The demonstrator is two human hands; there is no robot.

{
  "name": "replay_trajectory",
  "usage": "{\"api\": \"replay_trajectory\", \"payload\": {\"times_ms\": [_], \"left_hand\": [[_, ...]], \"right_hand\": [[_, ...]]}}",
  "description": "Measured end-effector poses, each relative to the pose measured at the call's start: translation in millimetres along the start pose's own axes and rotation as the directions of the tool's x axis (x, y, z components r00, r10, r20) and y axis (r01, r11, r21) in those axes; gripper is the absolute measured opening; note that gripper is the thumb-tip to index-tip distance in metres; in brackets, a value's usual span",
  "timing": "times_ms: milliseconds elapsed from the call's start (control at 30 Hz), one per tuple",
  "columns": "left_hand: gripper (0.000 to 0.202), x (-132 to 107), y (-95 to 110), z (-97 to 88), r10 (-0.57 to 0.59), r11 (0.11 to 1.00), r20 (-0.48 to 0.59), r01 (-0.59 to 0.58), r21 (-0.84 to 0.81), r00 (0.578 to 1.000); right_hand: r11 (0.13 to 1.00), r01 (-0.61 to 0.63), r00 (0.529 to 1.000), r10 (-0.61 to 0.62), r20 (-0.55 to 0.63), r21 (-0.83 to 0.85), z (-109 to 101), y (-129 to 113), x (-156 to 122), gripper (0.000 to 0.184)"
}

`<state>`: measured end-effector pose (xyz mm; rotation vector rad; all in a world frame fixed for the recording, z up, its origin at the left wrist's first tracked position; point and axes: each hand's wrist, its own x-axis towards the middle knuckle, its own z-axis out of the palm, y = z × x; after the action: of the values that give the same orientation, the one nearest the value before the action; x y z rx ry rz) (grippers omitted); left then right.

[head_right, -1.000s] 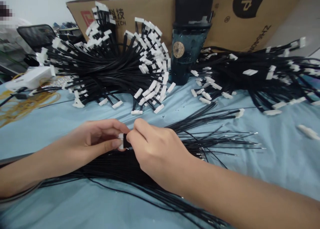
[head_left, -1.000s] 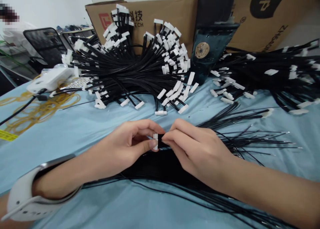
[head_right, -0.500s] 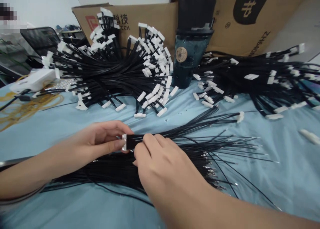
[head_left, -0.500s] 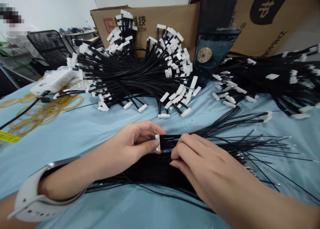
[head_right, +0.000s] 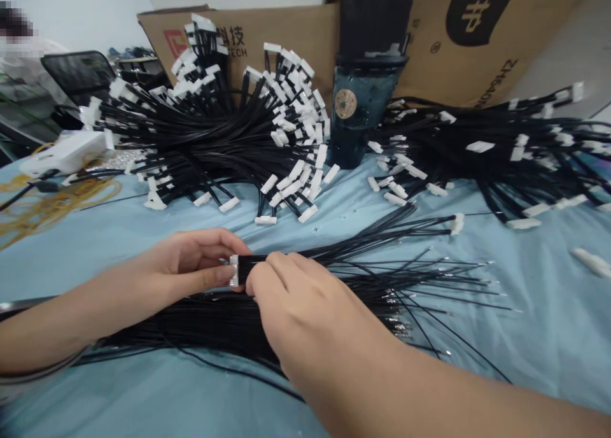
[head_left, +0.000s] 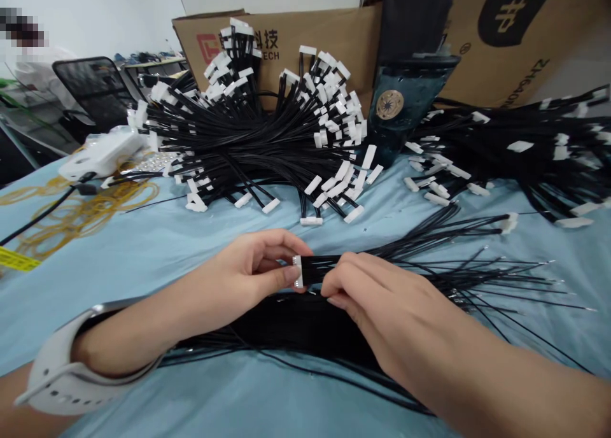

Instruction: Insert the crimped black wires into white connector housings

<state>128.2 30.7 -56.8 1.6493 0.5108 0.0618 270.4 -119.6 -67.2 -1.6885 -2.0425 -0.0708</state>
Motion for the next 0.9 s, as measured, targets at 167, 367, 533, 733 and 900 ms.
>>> {"api": "replay_trajectory", "payload": {"times_ms": [167,367,533,733,900], "left_hand": [[0.014,-2,3,1.6,0.008,1.0,-0.015,-0.007,0.025,1.0],[0.012,-4,4,2.3,0.013,0.999,-0.009,-0.012,0.035,1.0],[0.012,-5,3,-1.5,0.011,1.0,-0.043,-0.011,-0.002,0.999],[0.015,-7,6,-9.1,-0.004,0.999,-0.124,0.01,0.051,0.992],[0.018,-7,6,-9.7,0.0,0.998,-0.148,0.01,0.062,0.989]], "right_hand": [[0.979,0.003,0.998,0.011,-0.067,0.202,0,0,5,0.018],[0.996,0.086,0.994,-0.088,0.064,0.029,7,2,-1,0.017],[0.981,0.195,0.976,-0.196,0.091,0.024,-4,6,-4,0.037],[0.998,0.067,0.997,-0.066,-0.039,0.015,-3,14,-6,0.032],[0.998,0.055,0.986,-0.059,-0.154,-0.027,-3,22,0,0.02]]}}
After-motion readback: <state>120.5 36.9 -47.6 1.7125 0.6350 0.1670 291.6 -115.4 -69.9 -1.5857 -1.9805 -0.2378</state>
